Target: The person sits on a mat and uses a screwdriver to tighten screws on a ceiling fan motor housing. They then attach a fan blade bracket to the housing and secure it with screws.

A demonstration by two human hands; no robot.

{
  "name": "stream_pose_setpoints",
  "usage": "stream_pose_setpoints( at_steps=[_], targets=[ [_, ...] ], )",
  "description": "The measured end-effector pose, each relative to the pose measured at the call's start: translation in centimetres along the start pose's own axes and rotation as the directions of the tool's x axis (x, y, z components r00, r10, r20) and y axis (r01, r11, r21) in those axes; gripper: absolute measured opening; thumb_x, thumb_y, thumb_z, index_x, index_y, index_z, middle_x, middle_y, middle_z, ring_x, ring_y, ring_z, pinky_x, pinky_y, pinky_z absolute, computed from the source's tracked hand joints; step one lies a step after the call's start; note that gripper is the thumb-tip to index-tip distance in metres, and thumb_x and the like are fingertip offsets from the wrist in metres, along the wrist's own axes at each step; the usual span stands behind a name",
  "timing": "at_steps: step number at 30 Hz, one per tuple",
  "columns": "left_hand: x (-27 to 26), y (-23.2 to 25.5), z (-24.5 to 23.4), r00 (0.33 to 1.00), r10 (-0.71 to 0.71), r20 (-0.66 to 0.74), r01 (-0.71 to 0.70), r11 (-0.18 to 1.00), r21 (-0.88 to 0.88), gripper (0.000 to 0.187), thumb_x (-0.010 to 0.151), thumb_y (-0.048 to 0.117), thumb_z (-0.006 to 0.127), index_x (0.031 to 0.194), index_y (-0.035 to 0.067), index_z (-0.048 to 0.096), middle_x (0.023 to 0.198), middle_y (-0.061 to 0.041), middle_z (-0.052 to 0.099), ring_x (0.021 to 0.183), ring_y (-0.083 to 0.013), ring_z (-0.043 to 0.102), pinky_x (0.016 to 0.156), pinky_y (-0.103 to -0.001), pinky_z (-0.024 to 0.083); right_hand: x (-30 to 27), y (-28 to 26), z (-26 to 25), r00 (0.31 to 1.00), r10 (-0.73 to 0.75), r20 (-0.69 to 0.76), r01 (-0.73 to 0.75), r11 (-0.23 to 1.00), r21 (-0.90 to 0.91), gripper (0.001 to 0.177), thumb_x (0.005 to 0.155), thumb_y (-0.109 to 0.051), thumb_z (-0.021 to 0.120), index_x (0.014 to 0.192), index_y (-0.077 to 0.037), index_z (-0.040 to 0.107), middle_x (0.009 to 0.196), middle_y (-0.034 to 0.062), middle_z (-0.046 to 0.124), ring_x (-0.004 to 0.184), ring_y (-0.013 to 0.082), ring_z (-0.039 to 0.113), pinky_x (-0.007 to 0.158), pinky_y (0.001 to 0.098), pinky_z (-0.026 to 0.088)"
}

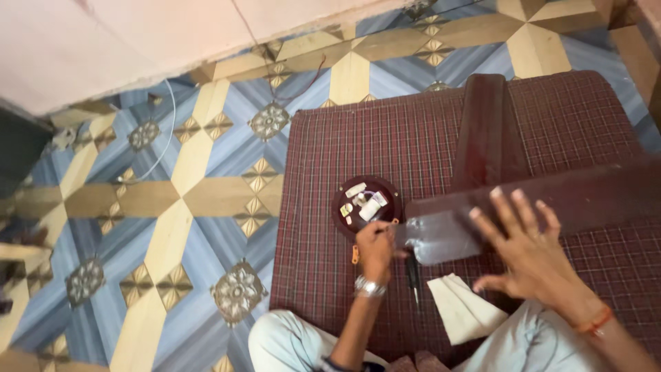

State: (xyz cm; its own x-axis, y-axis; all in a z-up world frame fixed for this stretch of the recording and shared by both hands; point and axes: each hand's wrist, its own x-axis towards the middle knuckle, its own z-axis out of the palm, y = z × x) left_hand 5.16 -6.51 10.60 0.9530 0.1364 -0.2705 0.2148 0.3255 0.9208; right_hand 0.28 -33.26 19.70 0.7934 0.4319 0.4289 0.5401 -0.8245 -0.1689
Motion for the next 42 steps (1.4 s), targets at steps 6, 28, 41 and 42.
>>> stream_pose_setpoints(
  at_steps=[6, 28, 41, 42],
  targets=[
    [-1.2, 5.9, -7.0, 0.972, -0.121, 0.202, 0.096, 0.987, 0.127, 0.016, 0.090, -0.006, 0.055, 0.084, 0.000, 0.069, 0.064, 0.000, 0.058, 0.047, -0.0084, 0.050, 0.037, -0.028, 0.048, 0.1, -1.7, -5.2, 0.961, -0.120, 0.251, 0.171, 0.966, -0.193, 0.135, 0.047, -0.083, 0.069, 0.158, -0.029, 0.014, 0.167, 0.0143, 0.010, 0.151, 0.0355, 0.012, 0.117, 0.0634, 0.008],
    [7.8, -3.1, -8.5, 0.816, 0.541, 0.204, -0.461, 0.395, 0.795, 0.108, 0.081, 0.053, 0.081, 0.159, 0.000, 0.028, 0.167, -0.027, 0.024, 0.156, -0.0415, 0.020, 0.119, -0.062, 0.022, -3.5, 7.0, 6.1, 0.929, 0.358, 0.089, -0.232, 0.754, -0.615, 0.115, 0.050, -0.064, 0.086, 0.155, -0.042, 0.048, 0.160, 0.0137, 0.043, 0.130, 0.0374, 0.050, 0.104, 0.0540, 0.040],
    [13.4, -6.9, -6.5, 0.646, 0.689, 0.330, -0.635, 0.244, 0.733, 0.062, 0.080, 0.029, 0.083, 0.132, 0.006, 0.056, 0.124, -0.013, 0.062, 0.122, -0.0367, 0.057, 0.111, -0.051, 0.040, -3.3, 7.9, 8.2, 0.901, 0.408, 0.146, -0.271, 0.794, -0.543, 0.114, 0.051, -0.057, 0.088, 0.155, -0.038, 0.046, 0.162, 0.0170, 0.036, 0.135, 0.0411, 0.045, 0.107, 0.0599, 0.037],
    [13.4, -6.9, -6.6, 0.636, 0.698, 0.331, -0.642, 0.240, 0.728, 0.062, 0.081, 0.029, 0.083, 0.132, 0.006, 0.056, 0.126, -0.014, 0.062, 0.123, -0.0371, 0.056, 0.111, -0.051, 0.040, -3.0, 7.9, 8.4, 0.898, 0.411, 0.155, -0.275, 0.800, -0.533, 0.115, 0.051, -0.057, 0.088, 0.156, -0.038, 0.045, 0.163, 0.0170, 0.036, 0.136, 0.0416, 0.045, 0.109, 0.0600, 0.037]
  ],
)
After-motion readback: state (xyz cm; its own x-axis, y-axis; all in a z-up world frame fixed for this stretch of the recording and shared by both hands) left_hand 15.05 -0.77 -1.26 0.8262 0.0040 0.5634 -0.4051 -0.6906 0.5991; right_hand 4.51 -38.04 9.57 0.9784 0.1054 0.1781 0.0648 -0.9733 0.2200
